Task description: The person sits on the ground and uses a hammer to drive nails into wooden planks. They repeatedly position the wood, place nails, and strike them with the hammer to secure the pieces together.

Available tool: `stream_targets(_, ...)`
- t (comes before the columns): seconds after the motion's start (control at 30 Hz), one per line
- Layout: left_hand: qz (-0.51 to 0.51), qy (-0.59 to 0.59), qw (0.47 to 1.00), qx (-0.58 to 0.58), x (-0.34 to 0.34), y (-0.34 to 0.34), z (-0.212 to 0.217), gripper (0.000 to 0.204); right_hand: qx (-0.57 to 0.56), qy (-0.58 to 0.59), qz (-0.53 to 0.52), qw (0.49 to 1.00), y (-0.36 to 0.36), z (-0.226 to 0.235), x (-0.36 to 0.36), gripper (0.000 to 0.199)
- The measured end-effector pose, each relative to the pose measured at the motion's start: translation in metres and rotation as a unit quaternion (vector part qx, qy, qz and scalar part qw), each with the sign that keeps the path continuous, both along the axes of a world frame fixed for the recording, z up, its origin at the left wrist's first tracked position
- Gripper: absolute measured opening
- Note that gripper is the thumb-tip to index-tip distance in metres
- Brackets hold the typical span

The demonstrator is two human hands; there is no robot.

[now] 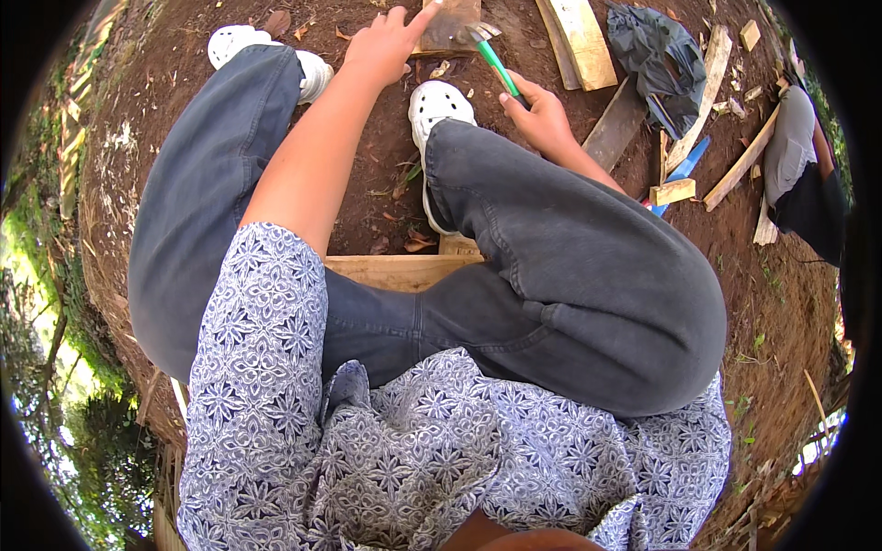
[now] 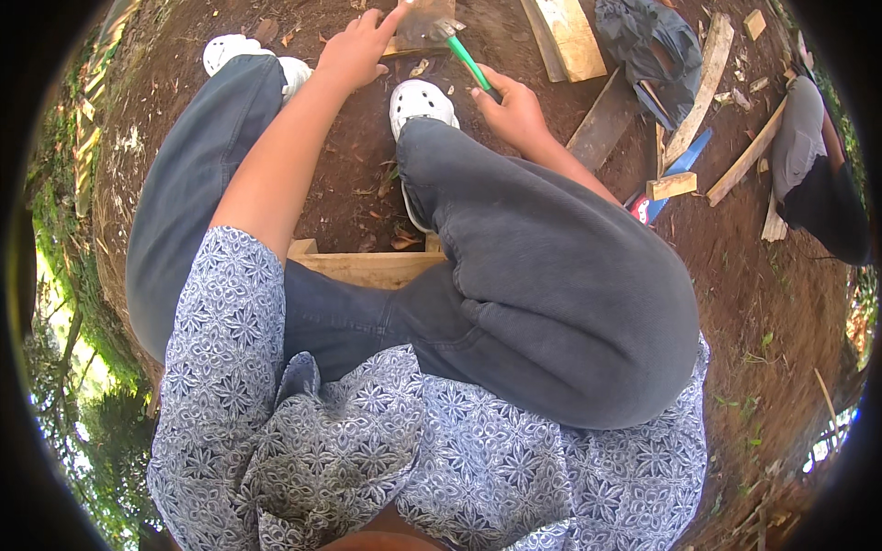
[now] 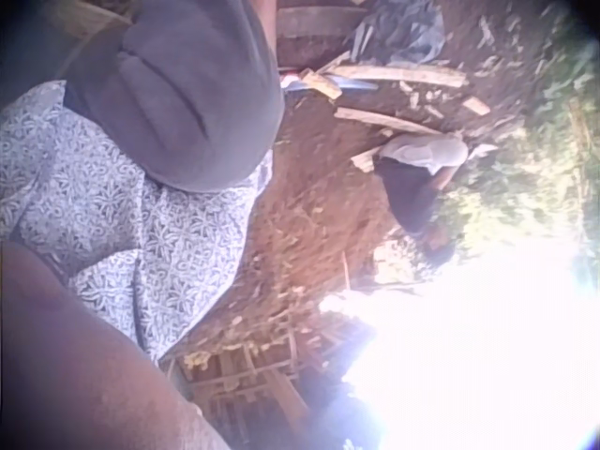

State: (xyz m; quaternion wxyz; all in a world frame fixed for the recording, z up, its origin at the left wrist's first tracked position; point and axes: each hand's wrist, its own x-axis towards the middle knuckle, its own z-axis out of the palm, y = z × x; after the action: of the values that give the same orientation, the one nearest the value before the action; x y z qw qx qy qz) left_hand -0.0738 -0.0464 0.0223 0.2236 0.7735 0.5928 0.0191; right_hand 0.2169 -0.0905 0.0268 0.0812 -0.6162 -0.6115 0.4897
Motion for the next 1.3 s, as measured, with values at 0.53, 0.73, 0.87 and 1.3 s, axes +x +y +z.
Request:
stream_targets(0.53,-0.118,-0.043,0.99,-0.061,-0.01,0.033,-0.053,0.104,-0.073,0.044,-0.03,0.996,0.014,0.002,-0.001,0.049)
stream_targets(0.73,-0.151,-0.062,0.986,-0.026,-0.016,0.035,-0.06,0.104,-0.071,0.039,-0.024,0.996,0.017,0.008,-0.004,0.049)
stream_targets(0.87,-0.149,-0.053,0.987,-0.039,-0.016,0.035,-0.056,0.107,-0.058,0.047,-0.015,0.997,0.015,0.002,-0.002,0.049)
stream_targets(1.3,-0.033,-0.022,0.998,0.045,-0.018,-0.012,-0.098,0.05,0.015,-0.054,-0.083,0.995,0.047,-0.021,-0.002,0.038)
